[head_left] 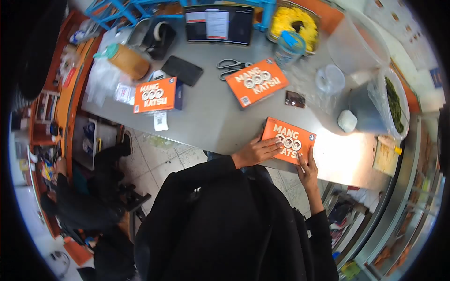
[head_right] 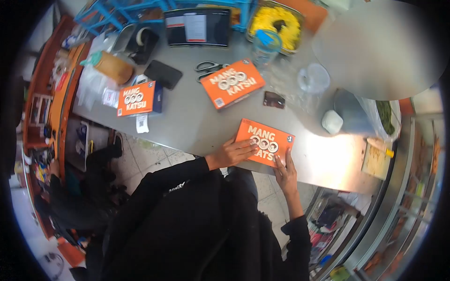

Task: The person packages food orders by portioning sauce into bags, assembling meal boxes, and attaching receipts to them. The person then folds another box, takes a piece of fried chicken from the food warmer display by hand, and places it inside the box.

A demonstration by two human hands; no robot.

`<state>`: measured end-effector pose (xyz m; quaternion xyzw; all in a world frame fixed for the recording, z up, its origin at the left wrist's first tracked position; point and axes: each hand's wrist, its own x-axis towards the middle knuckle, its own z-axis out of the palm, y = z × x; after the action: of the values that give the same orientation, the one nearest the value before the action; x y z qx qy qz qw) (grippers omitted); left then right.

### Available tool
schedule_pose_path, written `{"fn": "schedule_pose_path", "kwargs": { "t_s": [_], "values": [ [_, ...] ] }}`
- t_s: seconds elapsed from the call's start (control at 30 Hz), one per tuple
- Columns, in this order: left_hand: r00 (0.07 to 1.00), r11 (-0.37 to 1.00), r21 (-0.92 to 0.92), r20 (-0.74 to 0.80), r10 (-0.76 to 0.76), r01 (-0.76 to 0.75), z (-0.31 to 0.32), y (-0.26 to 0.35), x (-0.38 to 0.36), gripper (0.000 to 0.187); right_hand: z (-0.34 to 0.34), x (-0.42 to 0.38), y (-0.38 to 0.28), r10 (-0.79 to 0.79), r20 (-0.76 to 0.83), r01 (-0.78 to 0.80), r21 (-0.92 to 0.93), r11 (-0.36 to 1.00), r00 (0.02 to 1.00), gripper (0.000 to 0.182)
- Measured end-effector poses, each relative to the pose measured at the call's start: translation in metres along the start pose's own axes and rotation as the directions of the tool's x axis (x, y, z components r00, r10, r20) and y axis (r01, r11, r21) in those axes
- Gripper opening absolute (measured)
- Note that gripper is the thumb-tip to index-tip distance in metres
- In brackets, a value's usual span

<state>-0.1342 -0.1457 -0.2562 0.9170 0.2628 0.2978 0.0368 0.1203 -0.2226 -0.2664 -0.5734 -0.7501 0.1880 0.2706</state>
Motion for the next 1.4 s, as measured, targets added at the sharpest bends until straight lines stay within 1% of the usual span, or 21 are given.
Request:
{"fn": "schedule_pose_path", "kwargs": {
  "t_s": [0.1,0.13,0.23,0.27,0.3,0.37,0.4,0.43,0.53,0.57,0.6,0.7,0.73,0.83,0.93,1.03,1.13,1.23,1.27,1.37,1.4],
  "values": [
    [0.997,0.998,0.057,-0.079,-0.007,0.012,-0.005,-0.015,-0.027,0.038,-0.003,0.033,-0.05,-0.08,0.059,0.091,-0.222,0.971,0.995,0.049],
    [0.995,0.997,0.08,-0.104,-0.011,0.019,-0.013,-0.021,-0.035,0.036,-0.012,0.058,-0.088,-0.152,0.08,0.17,-0.349,0.921,0.985,0.034],
    [0.986,0.998,0.01,-0.152,-0.065,0.067,-0.031,-0.034,-0.062,0.038,0.012,0.123,-0.148,-0.231,0.198,0.254,-0.098,0.962,0.953,0.024],
    [0.986,0.999,0.028,-0.167,-0.016,0.021,-0.025,-0.041,-0.076,0.032,0.029,0.15,-0.177,-0.199,0.169,0.187,0.088,0.978,0.965,0.018],
    [0.981,0.999,0.022,-0.189,-0.044,0.049,-0.029,-0.042,-0.081,0.032,0.045,0.179,-0.202,-0.214,0.181,0.179,0.193,0.965,0.96,0.017],
    [0.969,0.995,0.007,-0.23,-0.091,0.095,-0.038,-0.048,-0.092,0.032,0.092,0.239,-0.25,-0.115,0.271,0.003,0.382,0.924,0.956,0.025],
    [0.976,0.997,-0.012,-0.206,-0.073,0.072,-0.05,-0.055,-0.095,0.031,0.129,0.271,-0.263,-0.061,0.317,-0.127,0.539,0.833,0.947,0.031],
    [0.982,0.998,-0.031,-0.182,-0.053,0.049,-0.062,-0.061,-0.1,0.031,0.163,0.308,-0.275,-0.03,0.383,-0.228,0.611,0.758,0.923,0.033],
    [0.975,0.999,-0.053,-0.221,-0.018,0.006,-0.054,-0.073,-0.118,0.031,0.252,0.4,-0.326,0.229,0.432,-0.484,0.698,0.528,0.872,0.037],
    [0.97,0.998,-0.052,-0.243,0.007,-0.02,-0.065,-0.076,-0.118,0.032,0.28,0.428,-0.332,0.326,0.372,-0.494,0.679,0.542,0.869,0.038],
    [0.998,0.998,-0.053,-0.059,0.015,-0.018,-0.083,-0.08,-0.117,0.031,0.305,0.451,-0.337,0.417,0.306,-0.507,0.66,0.555,0.856,0.039],
    [0.988,0.993,-0.111,-0.149,0.027,-0.044,-0.099,-0.084,-0.128,0.03,0.347,0.498,-0.345,0.531,0.287,-0.588,0.568,0.575,0.797,0.041],
    [0.986,0.993,-0.113,-0.162,0.027,-0.046,-0.101,-0.088,-0.131,0.03,0.361,0.507,-0.333,0.515,0.274,-0.561,0.611,0.559,0.812,0.041],
    [0.979,0.989,-0.14,-0.201,0.023,-0.052,-0.101,-0.094,-0.136,0.029,0.348,0.498,-0.353,0.698,0.18,-0.557,0.749,0.36,0.693,0.032],
    [0.982,0.986,-0.163,-0.191,-0.013,-0.019,-0.116,-0.103,-0.154,0.028,0.34,0.457,-0.352,0.506,0.124,-0.478,0.573,0.666,0.854,0.03],
    [0.99,0.985,-0.164,-0.12,-0.072,0.052,-0.143,-0.117,-0.188,0.028,0.351,0.44,-0.344,0.473,0.448,-0.634,0.674,0.38,0.759,0.028],
    [0.989,0.981,-0.129,-0.026,-0.147,0.142,-0.176,-0.133,-0.228,0.027,0.365,0.452,-0.337,0.454,0.52,-0.659,0.717,0.229,0.724,0.03],
    [0.978,0.973,-0.1,0.026,-0.207,0.208,-0.197,-0.148,-0.255,0.026,0.388,0.469,-0.315,0.443,0.584,-0.714,0.665,0.221,0.68,0.029],
    [0.978,0.975,-0.084,0.038,-0.205,0.208,-0.199,-0.148,-0.254,0.026,0.394,0.472,-0.316,0.486,0.549,-0.717,0.636,0.284,0.68,0.027],
    [0.981,0.98,-0.06,0.056,-0.185,0.188,-0.191,-0.145,-0.239,0.025,0.397,0.473,-0.317,0.496,0.533,-0.716,0.617,0.326,0.685,0.027],
    [0.984,0.984,-0.053,0.049,-0.17,0.173,-0.181,-0.141,-0.228,0.025,0.388,0.472,-0.324,0.508,0.504,-0.709,0.583,0.397,0.699,0.029]
  ]
}}
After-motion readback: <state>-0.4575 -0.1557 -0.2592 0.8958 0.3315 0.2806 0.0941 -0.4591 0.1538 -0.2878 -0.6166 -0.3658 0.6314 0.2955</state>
